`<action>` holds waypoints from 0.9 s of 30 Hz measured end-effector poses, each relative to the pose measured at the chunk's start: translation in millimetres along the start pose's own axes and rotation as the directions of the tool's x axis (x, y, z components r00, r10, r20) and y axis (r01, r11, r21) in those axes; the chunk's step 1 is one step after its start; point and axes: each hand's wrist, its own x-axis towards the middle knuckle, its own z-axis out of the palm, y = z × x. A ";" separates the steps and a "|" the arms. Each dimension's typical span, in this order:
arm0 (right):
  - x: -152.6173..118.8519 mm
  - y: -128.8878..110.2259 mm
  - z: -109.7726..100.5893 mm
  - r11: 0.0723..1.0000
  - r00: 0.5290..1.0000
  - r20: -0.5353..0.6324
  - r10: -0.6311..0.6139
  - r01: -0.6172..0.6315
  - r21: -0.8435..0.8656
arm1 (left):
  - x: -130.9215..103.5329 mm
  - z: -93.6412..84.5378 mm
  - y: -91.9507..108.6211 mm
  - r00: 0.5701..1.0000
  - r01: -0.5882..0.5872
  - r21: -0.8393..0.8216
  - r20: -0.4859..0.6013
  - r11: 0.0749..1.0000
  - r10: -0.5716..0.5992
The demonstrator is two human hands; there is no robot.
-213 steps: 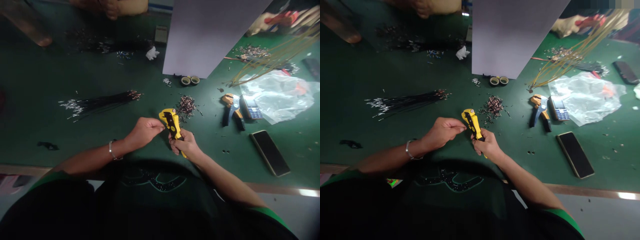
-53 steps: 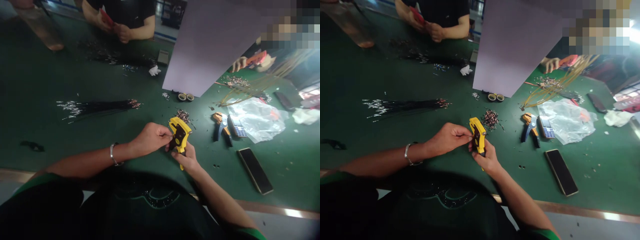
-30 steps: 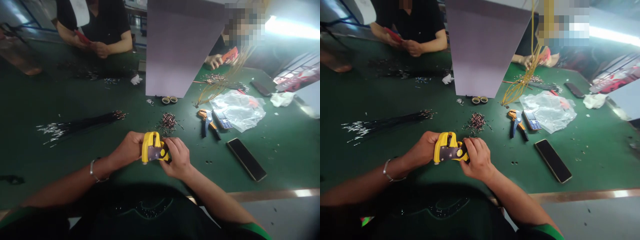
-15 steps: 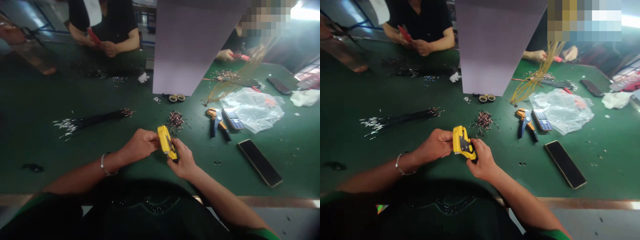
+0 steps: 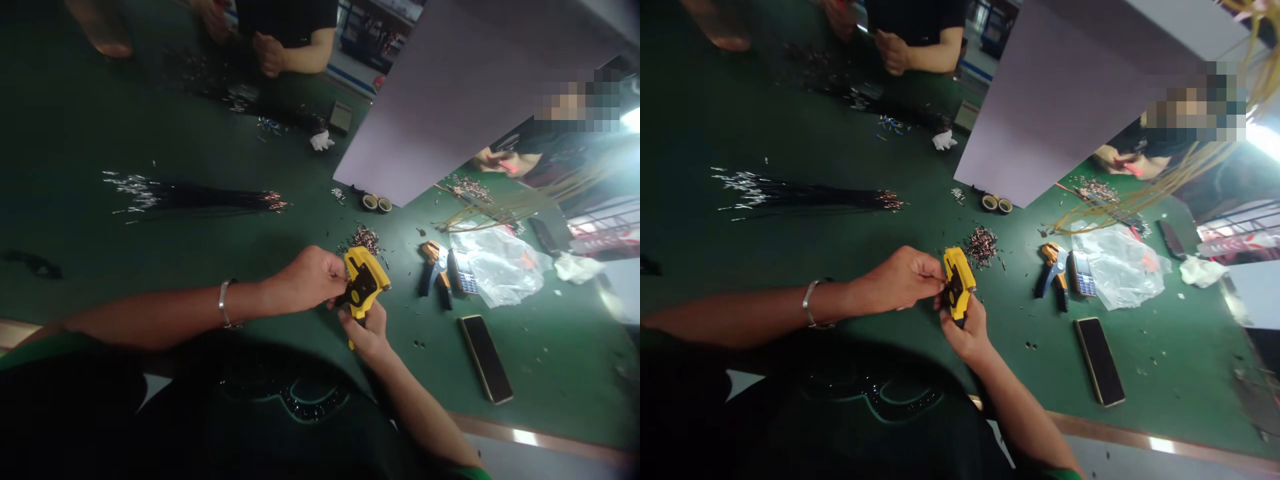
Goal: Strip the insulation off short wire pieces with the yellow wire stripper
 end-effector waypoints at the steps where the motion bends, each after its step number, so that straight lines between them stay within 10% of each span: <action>1: -0.7 1.6 -0.3 0.998 1.000 -0.009 -0.019 0.018 -0.058 | -0.3 0.4 -0.1 1.000 0.003 -0.011 -0.003 1.000 -0.003; 11: -6.3 13.1 -1.0 0.814 0.901 -0.154 -0.406 0.279 -0.510 | -3.8 -3.2 8.1 0.991 0.118 0.012 0.066 0.993 -0.118; 27: 1.7 -3.5 -7.3 0.782 0.878 -0.122 -0.463 0.340 -0.522 | -3.2 -5.2 5.3 0.999 -0.016 0.152 0.047 0.988 0.009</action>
